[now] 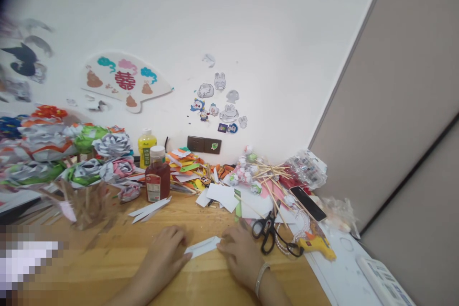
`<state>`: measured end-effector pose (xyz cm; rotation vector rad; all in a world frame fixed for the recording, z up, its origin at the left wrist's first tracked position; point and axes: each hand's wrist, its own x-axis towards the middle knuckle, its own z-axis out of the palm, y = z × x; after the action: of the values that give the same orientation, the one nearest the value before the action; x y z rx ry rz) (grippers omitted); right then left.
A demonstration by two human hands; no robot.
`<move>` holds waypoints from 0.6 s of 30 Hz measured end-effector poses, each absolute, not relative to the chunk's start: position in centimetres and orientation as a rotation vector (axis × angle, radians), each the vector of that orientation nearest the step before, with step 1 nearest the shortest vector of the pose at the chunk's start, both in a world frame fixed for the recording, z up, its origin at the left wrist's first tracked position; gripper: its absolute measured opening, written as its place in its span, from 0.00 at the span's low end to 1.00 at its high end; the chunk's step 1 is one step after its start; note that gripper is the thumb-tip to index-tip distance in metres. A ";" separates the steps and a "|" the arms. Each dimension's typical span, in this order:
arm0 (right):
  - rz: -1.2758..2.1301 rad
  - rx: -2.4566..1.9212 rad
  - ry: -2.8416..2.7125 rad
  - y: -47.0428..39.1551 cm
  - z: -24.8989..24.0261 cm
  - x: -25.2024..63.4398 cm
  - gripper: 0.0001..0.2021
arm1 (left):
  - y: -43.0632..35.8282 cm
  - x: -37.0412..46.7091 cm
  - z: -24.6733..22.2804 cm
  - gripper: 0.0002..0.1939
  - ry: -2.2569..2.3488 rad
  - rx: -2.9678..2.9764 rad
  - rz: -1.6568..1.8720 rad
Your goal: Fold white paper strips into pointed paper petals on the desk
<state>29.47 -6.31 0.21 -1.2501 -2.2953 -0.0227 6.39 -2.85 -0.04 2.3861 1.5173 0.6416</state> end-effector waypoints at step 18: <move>-0.194 -1.229 -2.315 -5.3 -1.9 26.8 0.03 | -2.9 7.2 -0.8 0.05 1.141 3.076 0.470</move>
<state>26.75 -5.35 -1.90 -1.2290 -2.3146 -0.1935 7.20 -2.90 -0.81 3.0758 1.1408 0.4700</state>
